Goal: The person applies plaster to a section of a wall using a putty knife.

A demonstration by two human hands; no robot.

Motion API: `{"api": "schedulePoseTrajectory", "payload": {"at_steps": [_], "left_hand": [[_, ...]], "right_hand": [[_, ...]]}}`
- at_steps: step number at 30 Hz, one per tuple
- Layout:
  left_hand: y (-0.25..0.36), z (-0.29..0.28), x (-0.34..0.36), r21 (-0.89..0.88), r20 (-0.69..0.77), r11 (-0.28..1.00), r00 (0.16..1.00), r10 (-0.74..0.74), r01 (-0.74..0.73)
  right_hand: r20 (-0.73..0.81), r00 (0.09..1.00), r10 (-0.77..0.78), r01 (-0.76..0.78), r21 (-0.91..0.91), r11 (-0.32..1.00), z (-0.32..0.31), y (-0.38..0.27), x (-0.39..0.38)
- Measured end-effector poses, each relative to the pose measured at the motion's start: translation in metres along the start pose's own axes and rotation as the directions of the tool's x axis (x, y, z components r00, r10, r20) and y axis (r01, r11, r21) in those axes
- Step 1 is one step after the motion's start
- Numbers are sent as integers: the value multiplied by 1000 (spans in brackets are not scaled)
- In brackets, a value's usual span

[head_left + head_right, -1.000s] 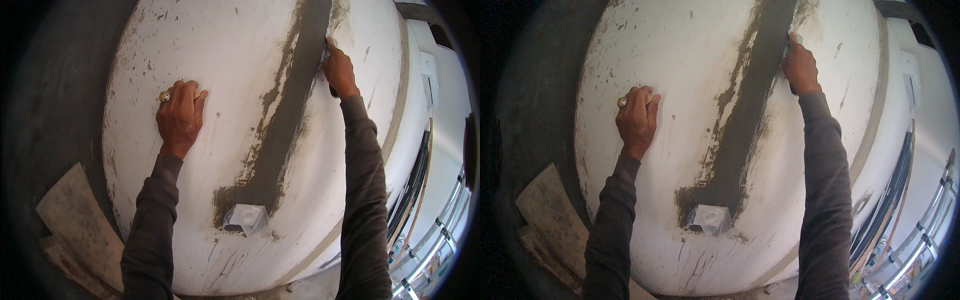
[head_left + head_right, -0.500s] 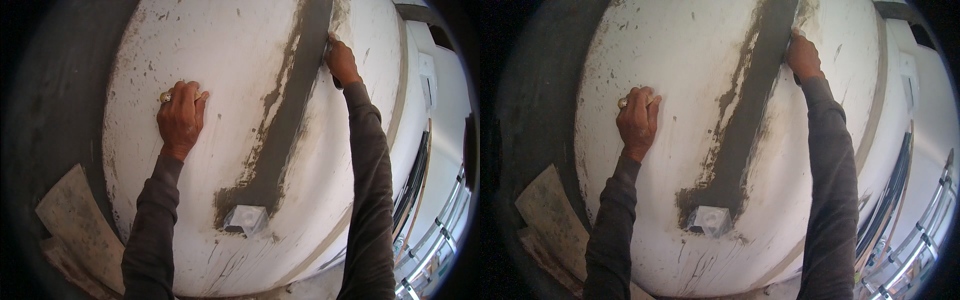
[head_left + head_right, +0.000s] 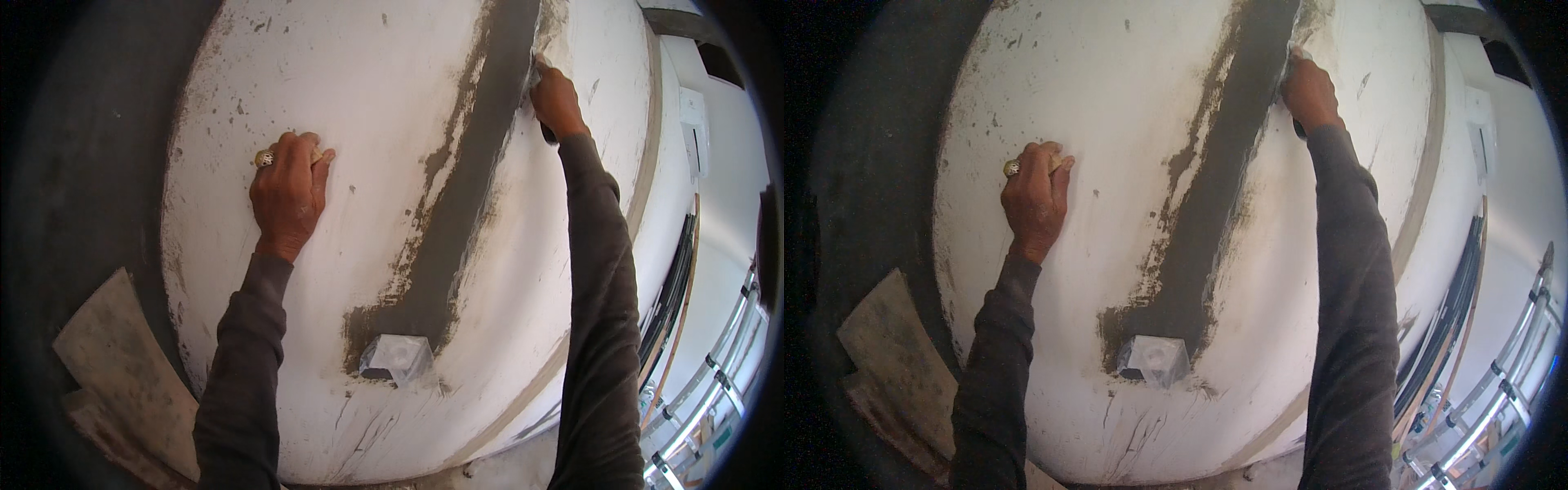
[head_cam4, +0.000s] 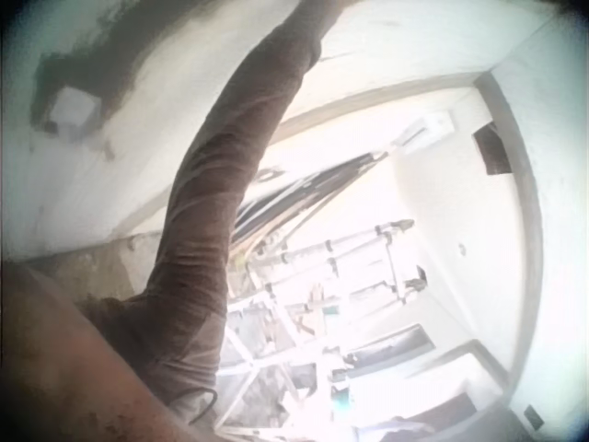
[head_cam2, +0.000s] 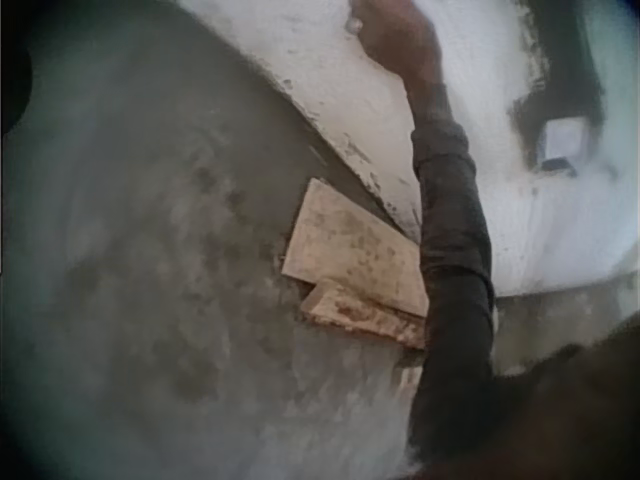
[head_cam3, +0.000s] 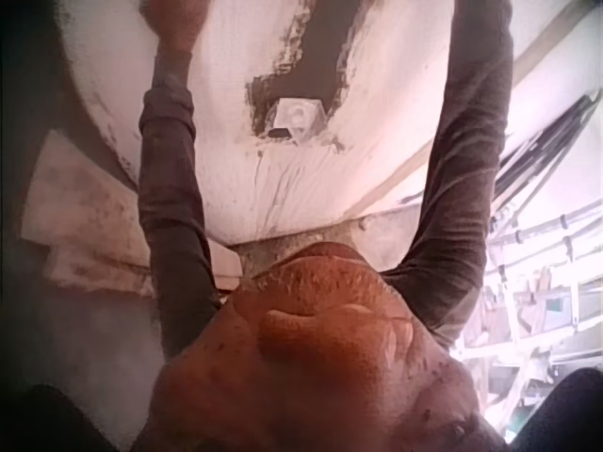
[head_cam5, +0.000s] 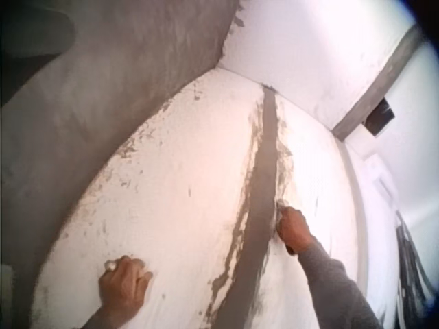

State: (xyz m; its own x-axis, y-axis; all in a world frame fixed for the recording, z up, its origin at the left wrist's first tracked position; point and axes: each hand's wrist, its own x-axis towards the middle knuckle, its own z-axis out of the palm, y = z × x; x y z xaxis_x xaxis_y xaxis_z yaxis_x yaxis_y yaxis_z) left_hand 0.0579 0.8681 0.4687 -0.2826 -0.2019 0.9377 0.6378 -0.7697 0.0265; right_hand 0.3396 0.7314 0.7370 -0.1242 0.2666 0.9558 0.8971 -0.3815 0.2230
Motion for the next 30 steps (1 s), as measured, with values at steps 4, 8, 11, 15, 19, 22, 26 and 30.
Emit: {"api": "schedulePoseTrajectory", "payload": {"at_steps": [4, 8, 11, 15, 19, 22, 26, 30], "left_hand": [[5, 5, -2, 29, 7, 1000, 1000, -5, 5], [7, 4, -2, -44, 19, 998, 999, -46, 46], [10, 1, -4, -22, 35, 998, 998, -54, 55], [7, 5, 0, -4, -7, 1000, 1000, -6, 6], [7, 0, -4, -44, 29, 998, 999, -37, 38], [7, 5, -3, -42, 1, 999, 1000, -27, 27], [7, 5, -5, 2, -17, 1000, 1000, 19, -19], [6, 2, -3, -15, 7, 1000, 1000, -14, 14]], "right_hand": [[-84, 996, 2, -3, -3, 1000, 5, 5, 4], [-34, 999, -15, 15, 4, 1000, 2, 15, 21], [-49, 999, -8, 8, -15, 1000, -1, 6, 4], [-33, 999, 22, -23, -19, 1000, -6, -3, 8], [-34, 998, -50, 49, -33, 998, -4, 11, 24], [-145, 980, -136, 131, -47, 990, 0, 9, 14], [-23, 999, -31, 30, -45, 999, -9, 10, 31], [10, 1000, -19, 19, -9, 1000, -9, 8, 33]]}}
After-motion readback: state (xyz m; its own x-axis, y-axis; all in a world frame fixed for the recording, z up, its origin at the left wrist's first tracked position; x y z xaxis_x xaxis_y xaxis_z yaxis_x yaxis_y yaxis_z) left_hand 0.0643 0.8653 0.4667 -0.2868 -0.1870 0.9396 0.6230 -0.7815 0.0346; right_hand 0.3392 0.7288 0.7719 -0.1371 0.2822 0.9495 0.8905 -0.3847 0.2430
